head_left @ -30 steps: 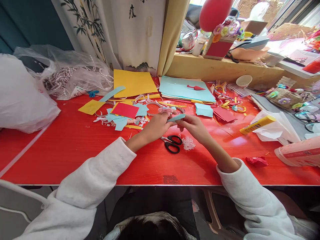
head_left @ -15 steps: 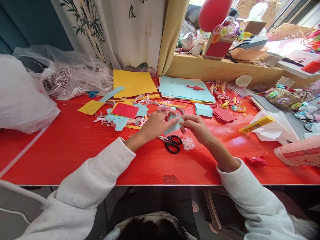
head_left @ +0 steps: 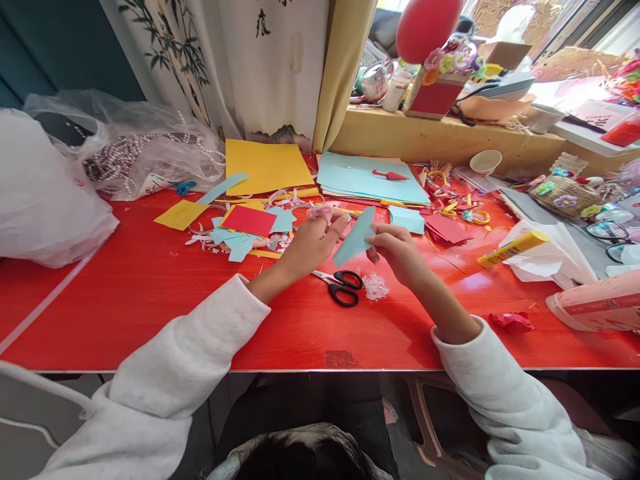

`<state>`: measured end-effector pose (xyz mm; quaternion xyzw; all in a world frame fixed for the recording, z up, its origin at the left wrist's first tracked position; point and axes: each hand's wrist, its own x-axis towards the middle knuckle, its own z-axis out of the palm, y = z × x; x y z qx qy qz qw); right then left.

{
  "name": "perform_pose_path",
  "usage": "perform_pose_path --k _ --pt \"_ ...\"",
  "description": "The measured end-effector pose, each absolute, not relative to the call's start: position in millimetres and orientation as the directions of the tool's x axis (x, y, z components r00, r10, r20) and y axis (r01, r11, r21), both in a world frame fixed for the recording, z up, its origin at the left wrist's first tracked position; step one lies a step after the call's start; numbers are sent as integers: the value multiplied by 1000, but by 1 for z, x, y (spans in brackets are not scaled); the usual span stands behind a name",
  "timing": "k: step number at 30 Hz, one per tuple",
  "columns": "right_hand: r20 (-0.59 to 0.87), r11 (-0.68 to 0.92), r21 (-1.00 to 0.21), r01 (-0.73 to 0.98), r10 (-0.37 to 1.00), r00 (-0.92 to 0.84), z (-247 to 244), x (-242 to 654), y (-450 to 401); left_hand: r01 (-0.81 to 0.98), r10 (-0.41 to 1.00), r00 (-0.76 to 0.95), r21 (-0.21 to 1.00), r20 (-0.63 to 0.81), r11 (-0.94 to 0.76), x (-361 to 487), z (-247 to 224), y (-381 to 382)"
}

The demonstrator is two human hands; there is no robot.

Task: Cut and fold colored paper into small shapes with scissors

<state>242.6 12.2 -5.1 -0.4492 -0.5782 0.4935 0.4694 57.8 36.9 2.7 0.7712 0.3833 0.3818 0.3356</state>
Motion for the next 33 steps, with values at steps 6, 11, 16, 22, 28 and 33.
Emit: perform_pose_path --k 6,11,16,22,28,33 --pt "86 127 -968 215 978 -190 -12 238 13 374 808 534 788 249 -489 58 -2 39" --pt "80 141 -956 256 969 -235 -13 238 12 286 832 522 881 186 -376 54 -7 50" --pt "91 130 -973 192 976 -200 -11 239 14 296 849 443 847 287 -441 50 -3 51" --pt "100 115 -988 103 985 -139 -7 242 15 356 871 382 821 308 -446 48 -1 51" --pt "100 116 -986 117 987 -129 -6 242 14 376 893 380 841 243 -389 51 -2 54" --pt "31 57 -977 205 991 -128 -6 241 16 313 896 302 854 324 -415 51 -10 59"
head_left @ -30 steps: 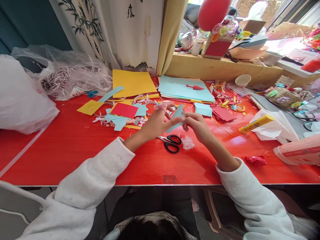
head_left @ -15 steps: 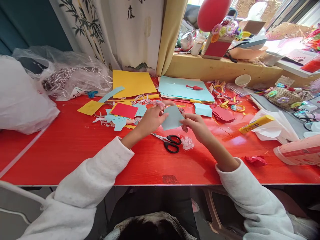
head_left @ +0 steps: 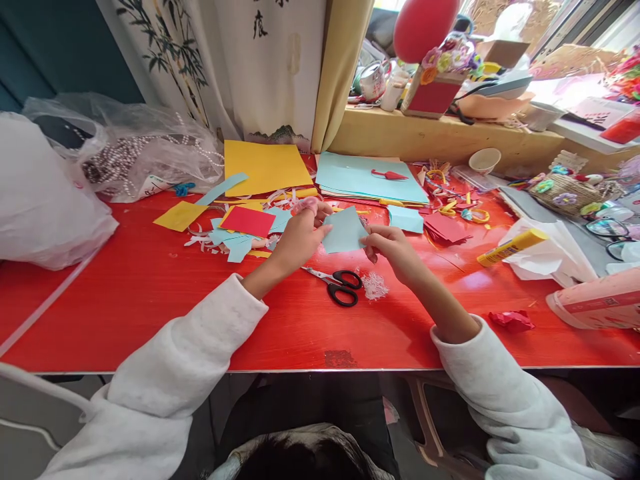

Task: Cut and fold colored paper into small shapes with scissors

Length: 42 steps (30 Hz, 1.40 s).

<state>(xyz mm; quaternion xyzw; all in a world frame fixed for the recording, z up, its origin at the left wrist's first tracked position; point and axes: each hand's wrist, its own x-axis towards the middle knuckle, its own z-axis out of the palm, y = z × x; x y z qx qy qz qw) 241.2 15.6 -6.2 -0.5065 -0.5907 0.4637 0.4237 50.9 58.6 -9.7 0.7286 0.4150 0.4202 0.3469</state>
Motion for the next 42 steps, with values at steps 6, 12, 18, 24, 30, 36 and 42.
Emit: perform_pose_path --k 6,12,18,24,30,36,42 --pt "-3 8 -978 208 999 -51 -13 238 20 279 866 350 842 358 -461 49 -6 52" --pt "76 121 -961 247 980 -184 -17 237 18 348 816 479 784 323 -514 53 0 42" --pt "51 97 -960 264 983 -176 -13 236 15 365 879 392 832 270 -418 53 -2 45" --pt "64 175 -868 464 967 -245 -12 232 11 294 821 508 842 263 -452 55 0 43" --pt "174 258 -830 495 962 -210 -16 231 12 334 810 527 814 258 -476 54 -2 43" --pt "197 276 -817 507 959 -204 -20 233 14 373 827 502 799 253 -471 55 -4 43" --pt "217 281 -802 527 959 -182 -22 233 14 388 828 486 780 280 -491 55 -6 44"
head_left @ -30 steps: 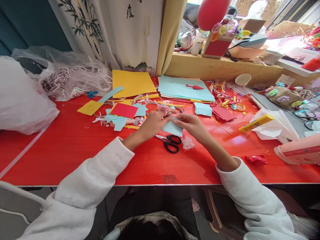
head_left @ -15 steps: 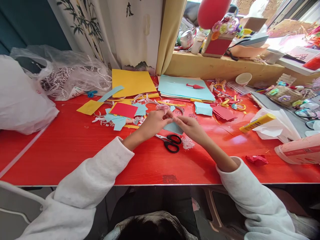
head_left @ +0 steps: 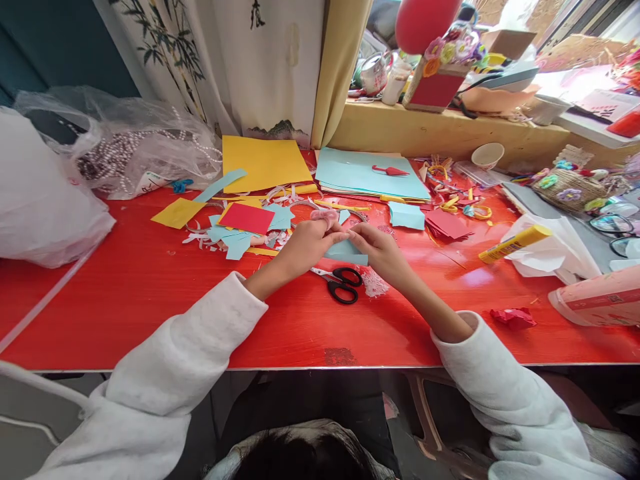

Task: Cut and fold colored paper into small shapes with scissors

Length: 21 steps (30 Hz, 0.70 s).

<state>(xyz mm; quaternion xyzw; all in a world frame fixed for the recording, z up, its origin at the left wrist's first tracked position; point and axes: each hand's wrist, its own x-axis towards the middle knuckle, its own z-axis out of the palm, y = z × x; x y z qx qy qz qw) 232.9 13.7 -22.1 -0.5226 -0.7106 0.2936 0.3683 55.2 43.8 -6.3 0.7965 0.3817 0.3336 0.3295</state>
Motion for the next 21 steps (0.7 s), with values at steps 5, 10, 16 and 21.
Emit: perform_pose_path --k 5,10,16,21 --pt "249 293 -798 527 956 -156 -23 233 15 424 824 497 753 271 -503 56 -7 43" --pt "246 292 -785 546 956 -158 -23 232 14 477 816 518 705 258 -525 57 -9 44" --pt "220 270 -790 550 963 -157 -21 230 13 486 811 516 684 277 -543 58 -9 44" --pt "222 287 -779 557 958 -183 -21 231 13 504 819 515 684 253 -528 58 -8 44"
